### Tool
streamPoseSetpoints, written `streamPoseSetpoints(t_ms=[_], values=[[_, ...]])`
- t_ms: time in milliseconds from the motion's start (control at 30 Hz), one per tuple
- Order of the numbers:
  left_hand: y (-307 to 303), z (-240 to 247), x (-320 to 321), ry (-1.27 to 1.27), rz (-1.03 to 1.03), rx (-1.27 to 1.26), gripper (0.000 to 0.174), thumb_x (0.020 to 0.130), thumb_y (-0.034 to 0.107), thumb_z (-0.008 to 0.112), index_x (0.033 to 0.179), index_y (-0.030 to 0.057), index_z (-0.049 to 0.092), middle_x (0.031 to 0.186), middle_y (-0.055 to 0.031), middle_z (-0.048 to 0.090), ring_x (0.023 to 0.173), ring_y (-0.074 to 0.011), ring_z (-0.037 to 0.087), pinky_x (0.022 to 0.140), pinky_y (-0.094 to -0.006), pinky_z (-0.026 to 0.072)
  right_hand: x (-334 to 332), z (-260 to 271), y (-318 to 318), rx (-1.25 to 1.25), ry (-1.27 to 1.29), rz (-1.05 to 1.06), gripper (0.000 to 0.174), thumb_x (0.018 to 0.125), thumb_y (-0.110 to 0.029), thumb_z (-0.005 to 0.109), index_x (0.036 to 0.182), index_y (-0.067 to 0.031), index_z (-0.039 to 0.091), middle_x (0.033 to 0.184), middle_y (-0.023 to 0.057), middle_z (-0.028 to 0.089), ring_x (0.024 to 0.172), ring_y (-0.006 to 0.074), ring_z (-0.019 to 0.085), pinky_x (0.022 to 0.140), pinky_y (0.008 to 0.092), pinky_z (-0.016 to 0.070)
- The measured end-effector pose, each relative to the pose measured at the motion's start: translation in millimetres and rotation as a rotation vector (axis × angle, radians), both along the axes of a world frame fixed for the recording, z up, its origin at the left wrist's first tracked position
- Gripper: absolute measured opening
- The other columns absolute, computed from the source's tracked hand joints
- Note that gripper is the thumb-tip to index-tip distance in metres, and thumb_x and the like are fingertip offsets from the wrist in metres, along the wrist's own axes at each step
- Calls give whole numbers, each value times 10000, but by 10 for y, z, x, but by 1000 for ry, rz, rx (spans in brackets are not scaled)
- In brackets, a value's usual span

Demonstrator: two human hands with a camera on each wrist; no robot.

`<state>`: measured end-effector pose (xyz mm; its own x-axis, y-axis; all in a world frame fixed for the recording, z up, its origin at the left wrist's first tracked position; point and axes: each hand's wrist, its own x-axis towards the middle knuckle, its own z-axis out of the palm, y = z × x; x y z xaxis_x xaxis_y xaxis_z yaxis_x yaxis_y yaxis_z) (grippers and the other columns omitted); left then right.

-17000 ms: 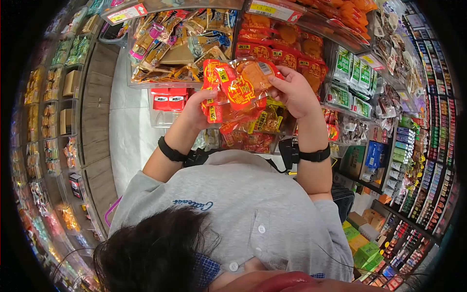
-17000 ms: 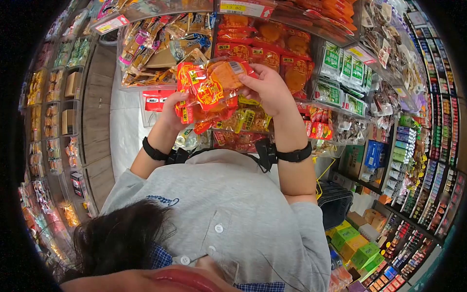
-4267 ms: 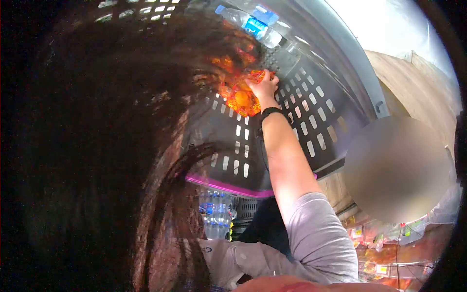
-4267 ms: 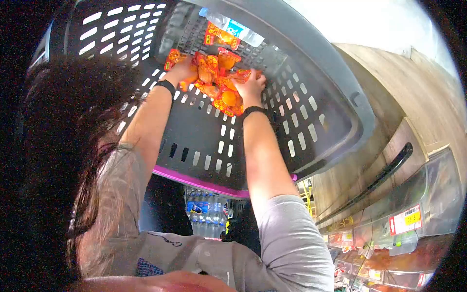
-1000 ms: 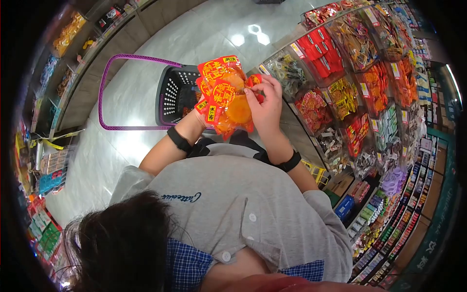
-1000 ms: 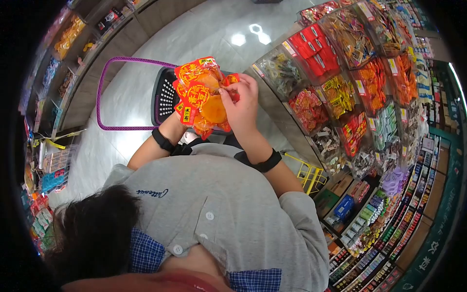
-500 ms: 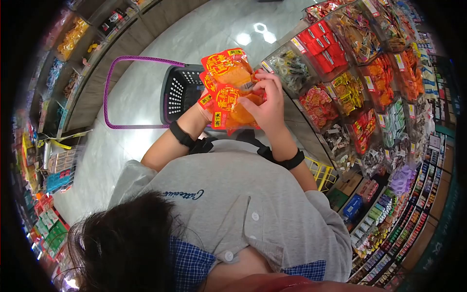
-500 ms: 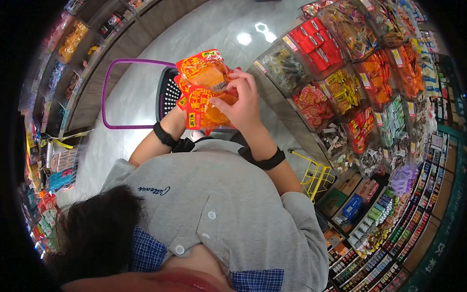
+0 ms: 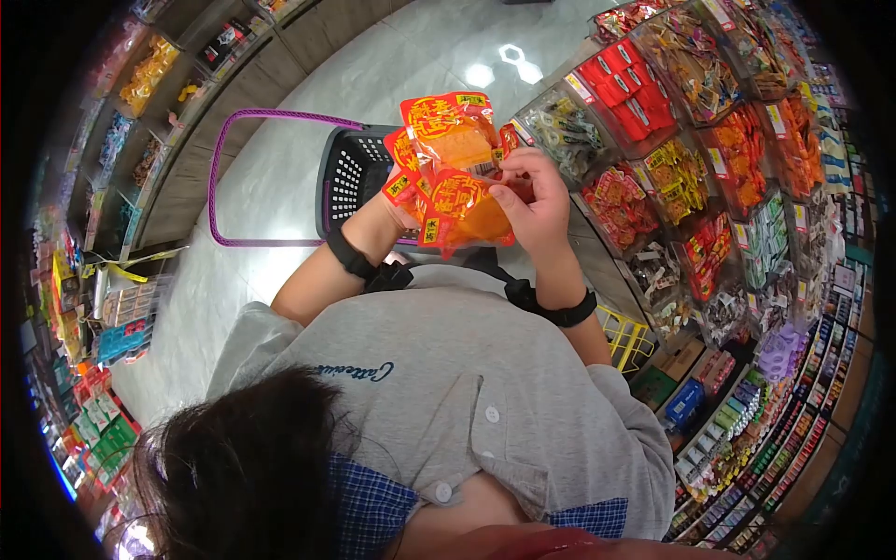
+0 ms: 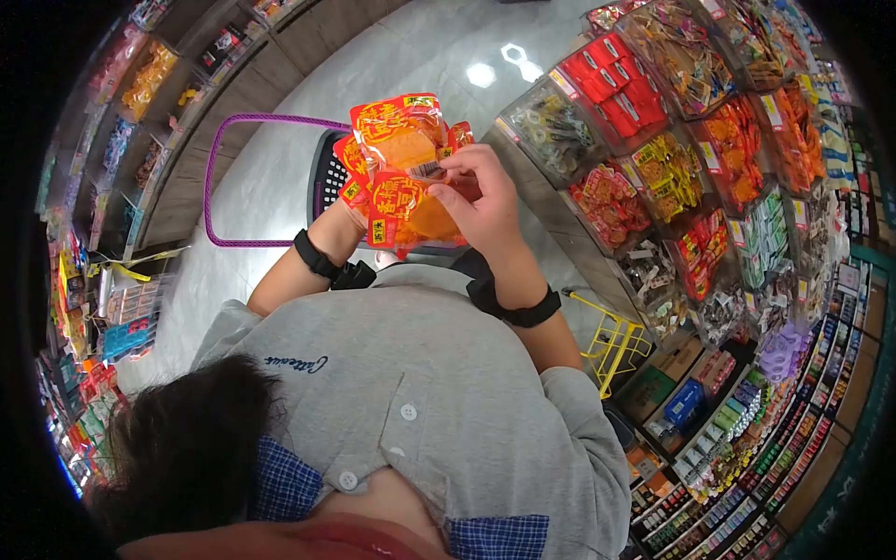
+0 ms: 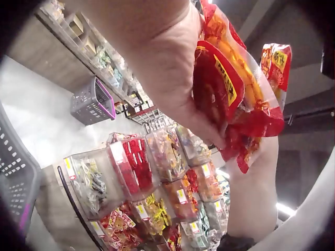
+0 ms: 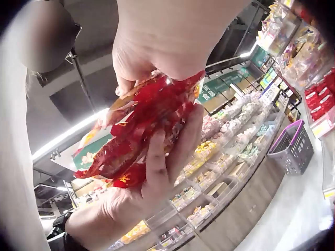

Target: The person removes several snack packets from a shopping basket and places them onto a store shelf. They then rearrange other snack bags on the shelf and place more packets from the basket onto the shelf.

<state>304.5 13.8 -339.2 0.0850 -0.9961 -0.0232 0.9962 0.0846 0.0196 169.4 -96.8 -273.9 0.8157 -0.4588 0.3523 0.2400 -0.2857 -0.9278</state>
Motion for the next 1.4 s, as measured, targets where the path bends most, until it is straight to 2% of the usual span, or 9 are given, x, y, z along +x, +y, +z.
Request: streamPoseSetpoints(t_ms=[400,600,700,800,933,1067,1100,1200,1400], values=[[-144,-53,47,-62,27,27,569,914,495,360,1310,90,420,1295,-138,483,1126,-282,523,954,-444,428,6,320,-63,-431,87,-46,237,745,-42,713,922,-21,557,803,45,559,721,111,530,629,244,453],[-188,-100,-3,-51,17,38,561,914,484,369,1310,89,418,1293,-136,484,1122,-281,526,949,-441,433,-173,170,-171,82,-77,-240,140,784,-29,676,872,-36,567,742,-16,533,622,59,496,557,218,417],[-251,-133,-54,-40,-3,43,557,914,479,374,1310,89,417,1292,-136,484,1120,-280,527,946,-440,436,-301,124,-406,207,-230,-544,86,856,-73,597,919,-29,560,768,-2,546,619,75,504,570,218,429],[-332,-142,-76,-49,-29,47,554,914,473,379,1310,88,416,1291,-135,485,1118,-279,529,944,-438,439,-472,422,-673,767,-267,-759,137,933,-153,481,956,-32,540,851,32,556,692,91,503,595,214,422],[-527,-187,-164,-59,-73,57,549,915,466,385,1310,87,415,1290,-134,485,1115,-278,531,940,-437,442,-1408,-260,-1515,1198,-566,-247,226,938,-221,491,1011,-11,527,877,59,592,640,120,492,537,224,419],[-853,-236,-304,-71,-128,65,544,915,459,391,1311,87,413,1289,-133,485,1112,-277,532,937,-435,445,-1822,-104,-1708,1465,-511,-760,210,942,-200,469,1004,-6,523,748,47,500,607,126,431,513,213,382],[-986,-241,-372,-77,-139,64,543,915,457,393,1311,86,413,1288,-133,485,1111,-277,533,936,-434,446,-1896,-54,-1826,1476,-516,-913,188,947,-186,451,974,-13,521,716,46,469,609,128,424,478,216,361],[-1444,-242,-626,-104,-164,61,539,915,452,397,1311,86,412,1287,-133,486,1109,-276,534,934,-433,449,-2717,-473,-2581,1426,-547,-604,188,953,-181,427,971,-18,519,745,48,512,617,126,452,450,225,349],[-2533,-287,-1322,-163,-147,99,532,916,441,406,1311,85,410,1285,-131,486,1105,-275,537,929,-430,454,-3238,-253,-4278,892,-357,-1050,167,958,-207,417,974,-61,496,759,38,538,557,124,463,431,232,333]])
